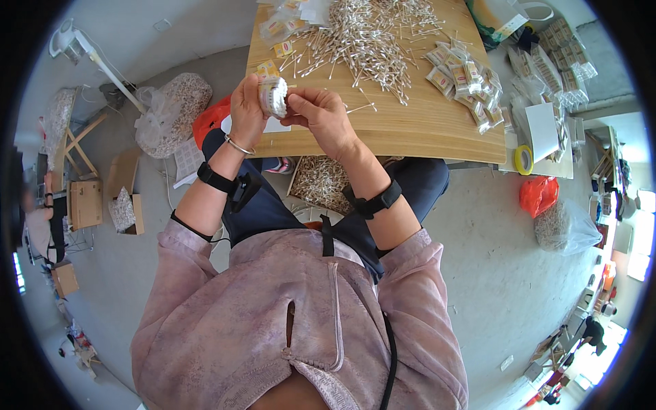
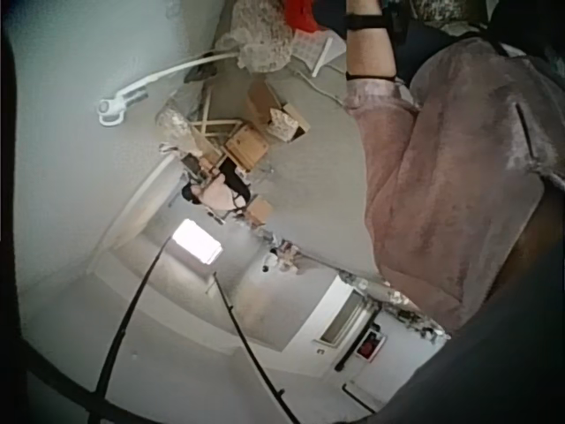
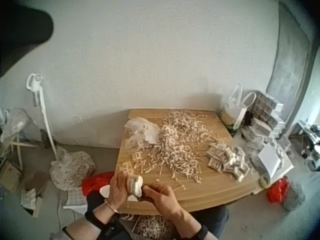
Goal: Packing cotton swabs into plastic sleeves and sealing them with stickers.
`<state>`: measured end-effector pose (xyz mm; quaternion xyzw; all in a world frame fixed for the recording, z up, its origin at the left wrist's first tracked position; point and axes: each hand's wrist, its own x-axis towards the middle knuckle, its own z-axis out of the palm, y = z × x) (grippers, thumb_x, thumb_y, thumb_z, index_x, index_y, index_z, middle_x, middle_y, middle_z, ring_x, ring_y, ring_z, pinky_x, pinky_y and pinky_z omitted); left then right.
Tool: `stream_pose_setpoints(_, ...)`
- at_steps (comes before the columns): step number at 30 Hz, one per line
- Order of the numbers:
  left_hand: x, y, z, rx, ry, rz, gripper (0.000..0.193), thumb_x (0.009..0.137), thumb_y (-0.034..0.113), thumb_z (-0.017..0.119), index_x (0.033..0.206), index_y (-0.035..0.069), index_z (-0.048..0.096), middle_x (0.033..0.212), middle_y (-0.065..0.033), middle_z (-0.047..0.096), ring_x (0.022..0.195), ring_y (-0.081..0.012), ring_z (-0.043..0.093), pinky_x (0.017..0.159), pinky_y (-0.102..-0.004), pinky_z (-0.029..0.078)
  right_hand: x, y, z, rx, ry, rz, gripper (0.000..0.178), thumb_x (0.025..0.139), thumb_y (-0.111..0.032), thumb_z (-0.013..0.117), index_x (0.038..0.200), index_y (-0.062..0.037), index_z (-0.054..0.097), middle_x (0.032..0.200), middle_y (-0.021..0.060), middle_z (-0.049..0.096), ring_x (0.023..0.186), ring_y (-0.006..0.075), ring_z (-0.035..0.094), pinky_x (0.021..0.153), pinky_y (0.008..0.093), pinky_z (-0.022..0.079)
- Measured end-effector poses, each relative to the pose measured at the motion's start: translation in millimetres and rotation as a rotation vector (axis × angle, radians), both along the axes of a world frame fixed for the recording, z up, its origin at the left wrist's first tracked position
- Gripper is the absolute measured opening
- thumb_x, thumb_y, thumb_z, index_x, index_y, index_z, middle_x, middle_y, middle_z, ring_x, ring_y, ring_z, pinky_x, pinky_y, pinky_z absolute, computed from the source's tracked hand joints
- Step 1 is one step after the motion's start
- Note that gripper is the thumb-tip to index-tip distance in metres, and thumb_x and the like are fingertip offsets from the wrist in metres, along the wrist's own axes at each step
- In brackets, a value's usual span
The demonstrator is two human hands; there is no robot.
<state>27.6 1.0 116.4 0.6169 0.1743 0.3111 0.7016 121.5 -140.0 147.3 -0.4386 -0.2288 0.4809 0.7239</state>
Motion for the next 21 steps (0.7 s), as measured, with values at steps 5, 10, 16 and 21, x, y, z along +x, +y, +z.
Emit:
stream_pose_setpoints(5,4,1,-6,-0.139,-0.06,-0.053,0.034,0.1,0.036,0.041,0.092,0.007,0.056,0.077,0.0011,0.058,0.063,-0.0044,0.054,0.049,-0.0196,0.044,-4,1,4,-0.024,0.044,-0.024,0.021,0.092,-0.012,0.058,0.101,0.006,0.062,0.087,0.0095,0.066,0.075,0.0136,0.064,0.07,0.0257,0.055)
stream_pose_setpoints(10,8,-9,2,-0.147,-0.062,0.06,0.041,0.1,0.041,0.037,0.079,0.01,0.052,0.06,0.005,0.048,0.047,-0.0023,0.042,0.039,-0.0188,0.033,-7,7,6,-0.071,-0.066,-0.038,0.022,0.092,-0.015,0.058,0.099,0.006,0.062,0.085,0.0096,0.066,0.073,0.0143,0.064,0.067,0.0253,0.055)
stream_pose_setpoints(16,4,-4,1,-0.136,-0.089,0.048,0.04,0.1,0.041,0.038,0.081,0.01,0.054,0.061,0.0044,0.049,0.047,-0.0024,0.043,0.039,-0.0189,0.033,-8,16,11,-0.184,-0.27,-0.026,0.018,0.092,-0.009,0.052,0.096,0.0047,0.063,0.082,0.0093,0.065,0.07,0.013,0.064,0.065,0.0244,0.055)
stream_pose_setpoints(21,1,4,-1,-0.024,-0.045,0.114,0.043,0.1,0.042,0.038,0.082,0.006,0.054,0.062,0.0024,0.052,0.048,-0.0045,0.047,0.039,-0.0194,0.037,-3,20,7,-0.163,-0.353,-0.024,0.021,0.092,-0.011,0.049,0.1,0.0044,0.061,0.081,0.0097,0.065,0.073,0.0134,0.065,0.07,0.0259,0.054)
